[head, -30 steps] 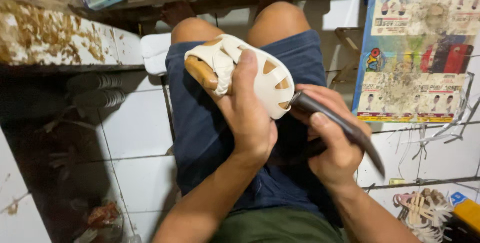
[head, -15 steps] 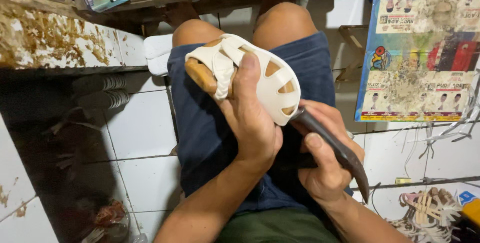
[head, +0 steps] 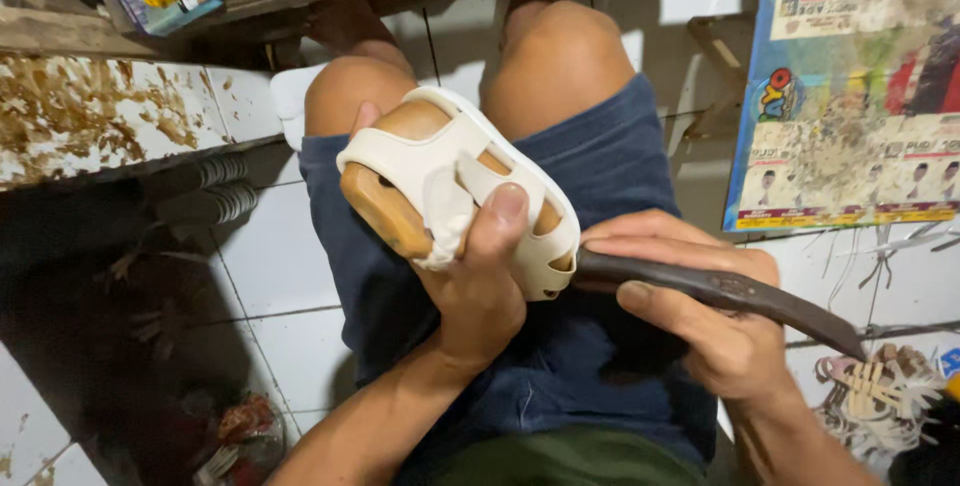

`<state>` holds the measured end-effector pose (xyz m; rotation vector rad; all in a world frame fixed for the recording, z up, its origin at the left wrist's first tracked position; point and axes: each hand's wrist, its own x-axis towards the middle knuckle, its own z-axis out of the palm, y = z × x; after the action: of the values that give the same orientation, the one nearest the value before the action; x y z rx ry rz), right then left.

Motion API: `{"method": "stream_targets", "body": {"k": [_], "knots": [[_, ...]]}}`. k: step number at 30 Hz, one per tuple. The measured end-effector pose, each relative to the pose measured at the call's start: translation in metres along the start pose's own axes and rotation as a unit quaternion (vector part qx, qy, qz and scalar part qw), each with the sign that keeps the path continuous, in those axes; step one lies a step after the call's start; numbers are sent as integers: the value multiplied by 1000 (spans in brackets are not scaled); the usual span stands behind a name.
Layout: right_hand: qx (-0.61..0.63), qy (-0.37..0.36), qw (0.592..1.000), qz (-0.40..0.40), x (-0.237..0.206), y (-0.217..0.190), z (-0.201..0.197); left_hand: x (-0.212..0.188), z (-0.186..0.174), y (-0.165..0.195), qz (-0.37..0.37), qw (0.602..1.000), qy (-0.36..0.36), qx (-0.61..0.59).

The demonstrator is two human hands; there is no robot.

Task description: The person sits on the floor and heats a white sandal upper over a gas burner flame, then presses and shapes it over a wooden shoe last. They use a curved blade to trim and press the upper edges, repeatedly reheating the sandal and adjusting the straps, then set the finished sandal on a shelf with others.

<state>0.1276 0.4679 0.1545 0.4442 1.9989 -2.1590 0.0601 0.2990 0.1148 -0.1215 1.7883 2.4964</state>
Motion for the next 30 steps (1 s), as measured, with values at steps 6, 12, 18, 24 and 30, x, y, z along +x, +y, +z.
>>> {"method": "stream_targets", "body": {"k": [6,12,18,24,30], "knots": [[132,1,990,47,18,-6,-1,5,-8,3,-27,999,-42,17],[102,-30,993,52,17,3,-8,6,-17,4,-32,993,-85,76],[126,-11,987,98,17,6,-16,6,-29,-3,14,981,-135,138],[-14,-128,992,14,33,-1,-30,4,-36,1,38,968,-176,172],[-28,-107,994,1,45,-7,-29,16,-28,9,37,968,-210,134]]}}
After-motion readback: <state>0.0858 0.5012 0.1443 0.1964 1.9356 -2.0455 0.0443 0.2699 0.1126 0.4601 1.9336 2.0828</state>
